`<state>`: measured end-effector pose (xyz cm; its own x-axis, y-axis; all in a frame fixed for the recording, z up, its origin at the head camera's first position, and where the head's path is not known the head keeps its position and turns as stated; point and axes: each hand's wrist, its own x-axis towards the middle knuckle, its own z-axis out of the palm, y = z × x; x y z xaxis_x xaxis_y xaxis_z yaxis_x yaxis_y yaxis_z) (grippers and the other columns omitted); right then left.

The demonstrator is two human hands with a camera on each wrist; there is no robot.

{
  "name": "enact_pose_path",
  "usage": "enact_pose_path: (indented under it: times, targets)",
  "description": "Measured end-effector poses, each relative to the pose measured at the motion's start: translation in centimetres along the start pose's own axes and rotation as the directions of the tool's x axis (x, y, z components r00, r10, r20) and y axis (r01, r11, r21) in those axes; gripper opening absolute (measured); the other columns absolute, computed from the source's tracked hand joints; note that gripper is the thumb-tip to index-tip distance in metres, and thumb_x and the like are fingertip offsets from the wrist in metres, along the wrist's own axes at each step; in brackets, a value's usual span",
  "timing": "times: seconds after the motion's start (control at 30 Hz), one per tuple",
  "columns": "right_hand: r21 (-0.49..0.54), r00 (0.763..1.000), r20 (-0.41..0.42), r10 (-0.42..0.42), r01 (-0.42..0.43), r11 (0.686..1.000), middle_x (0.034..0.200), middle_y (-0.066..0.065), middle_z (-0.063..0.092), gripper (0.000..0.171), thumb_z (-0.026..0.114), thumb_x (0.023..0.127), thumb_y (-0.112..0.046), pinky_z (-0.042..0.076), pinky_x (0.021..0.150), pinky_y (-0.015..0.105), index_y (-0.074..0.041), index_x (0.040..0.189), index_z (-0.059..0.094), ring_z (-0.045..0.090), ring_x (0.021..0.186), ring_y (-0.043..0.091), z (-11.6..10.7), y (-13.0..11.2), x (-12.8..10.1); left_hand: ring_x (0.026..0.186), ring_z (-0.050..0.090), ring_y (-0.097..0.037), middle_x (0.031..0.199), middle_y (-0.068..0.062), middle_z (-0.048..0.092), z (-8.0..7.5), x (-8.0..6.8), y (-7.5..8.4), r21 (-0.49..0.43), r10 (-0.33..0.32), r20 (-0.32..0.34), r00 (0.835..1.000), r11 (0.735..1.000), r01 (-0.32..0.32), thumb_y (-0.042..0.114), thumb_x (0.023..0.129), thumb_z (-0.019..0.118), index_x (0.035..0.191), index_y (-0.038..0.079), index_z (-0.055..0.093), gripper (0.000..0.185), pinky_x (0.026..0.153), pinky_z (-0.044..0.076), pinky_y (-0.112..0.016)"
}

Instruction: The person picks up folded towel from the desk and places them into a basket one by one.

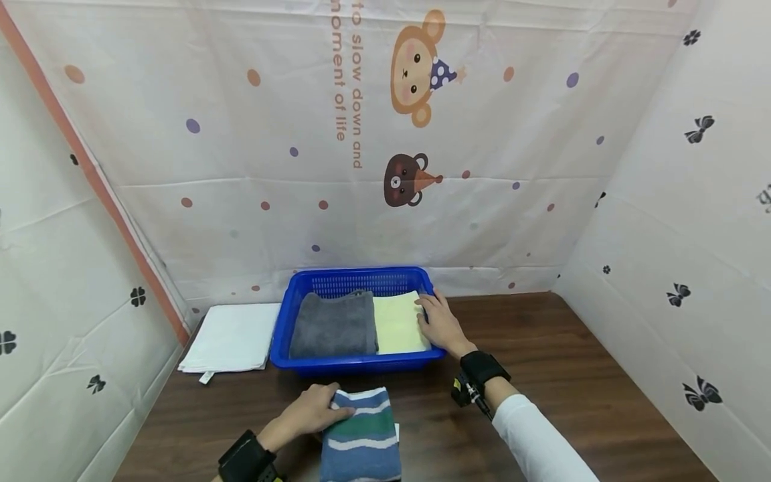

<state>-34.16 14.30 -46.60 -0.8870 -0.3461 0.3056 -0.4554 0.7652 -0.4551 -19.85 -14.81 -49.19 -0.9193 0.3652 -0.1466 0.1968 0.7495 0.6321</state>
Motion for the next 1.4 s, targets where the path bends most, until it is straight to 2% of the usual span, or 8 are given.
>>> enact_pose_path:
  times: [0.43,0.6,0.77,0.93,1.07,1.2,1.3,1.4]
  targets:
    - [-0.002,0.999,0.044,-0.001,0.002,1.0,0.157,0.024,0.044,0.041,0.056,0.103,-0.014,0.03,0.122,0.058,0.003,0.141,0.055,0.021,0.155,0.044,-0.7,0.3,0.6,0.083,0.066,-0.018,0.098,-0.009,0.07,0.2,0.6,0.4,-0.033,0.022,0.005,1.0,0.999,-0.021,0.044,0.094,0.071,0.121,-0.006,0.062,0.057,0.069,0.055,-0.039]
    - [-0.019,0.999,0.045,-0.018,0.019,1.0,0.156,0.025,0.044,0.043,0.057,0.102,-0.014,0.029,0.122,0.059,0.004,0.142,0.054,0.023,0.154,0.046,-1.2,0.8,0.8,0.078,0.067,-0.013,0.098,-0.006,0.069,0.3,1.0,-4.2,-0.232,0.049,0.074,0.996,0.972,-0.03,0.057,0.095,0.064,0.14,-0.008,0.047,0.08,0.066,0.058,-0.033]
    - [-0.023,0.999,0.04,-0.015,0.016,1.0,0.156,0.026,0.044,0.045,0.058,0.102,-0.014,0.027,0.123,0.059,0.004,0.143,0.053,0.023,0.154,0.047,-1.7,1.6,1.0,0.073,0.07,-0.017,0.089,-0.005,0.07,1.5,2.0,-9.9,-0.419,0.002,0.153,0.988,0.906,0.063,0.064,0.09,0.067,0.139,-0.003,0.051,0.085,0.061,0.059,-0.032]
    - [0.081,0.997,-0.074,-0.036,0.042,0.996,0.15,0.028,0.051,0.041,0.055,0.105,-0.015,0.03,0.12,0.062,0.006,0.14,0.056,0.03,0.15,0.049,-2.1,1.9,0.7,0.078,0.074,-0.025,0.092,-0.012,0.072,2.6,2.0,-11.3,-0.539,-0.006,0.255,0.967,0.829,0.148,0.058,0.091,0.07,0.131,0.0,0.058,0.071,0.064,0.064,-0.04]
    - [0.127,0.946,-0.29,-0.147,0.19,0.974,0.136,0.024,0.063,0.03,0.057,0.104,-0.009,0.042,0.112,0.058,0.004,0.13,0.064,0.05,0.137,0.043,-2.8,1.4,-2.0,0.078,0.075,-0.025,0.095,-0.011,0.072,3.5,1.4,-11.4,-0.535,0.004,0.242,0.97,0.835,0.13,0.055,0.093,0.069,0.14,-0.003,0.052,0.076,0.064,0.063,-0.037]
    - [0.079,0.862,-0.416,-0.29,0.352,0.933,0.108,0.012,0.073,0.018,0.066,0.092,0.006,0.055,0.086,0.031,0.0,0.108,0.072,0.067,0.101,0.02,-3.6,0.3,-7.6,0.08,0.074,-0.025,0.097,-0.01,0.072,4.2,0.1,-11.4,-0.558,-0.003,0.237,0.971,0.818,0.139,0.052,0.092,0.071,0.142,-0.007,0.049,0.081,0.066,0.063,-0.038]
    - [0.133,0.89,-0.327,-0.319,0.378,0.916,0.091,0.001,0.074,0.02,0.068,0.087,0.01,0.052,0.067,0.018,-0.006,0.097,0.073,0.062,0.079,0.002,-3.3,-1.0,-11.6,0.081,0.072,-0.021,0.099,-0.006,0.071,4.4,-0.9,-11.4,-0.533,0.011,0.23,0.973,0.838,0.117,0.05,0.094,0.069,0.137,-0.004,0.057,0.07,0.067,0.061,-0.035]
    - [0.237,0.952,-0.058,-0.299,0.304,0.922,0.084,0.001,0.075,0.012,0.065,0.097,-0.003,0.054,0.065,0.019,-0.004,0.104,0.074,0.062,0.071,-0.004,-2.2,-2.8,-13.7,0.081,0.068,-0.013,0.1,0.001,0.07,4.5,-1.0,-11.1,-0.465,0.074,0.212,0.974,0.885,0.034,0.053,0.097,0.064,0.126,0.007,0.067,0.054,0.069,0.057,-0.029]
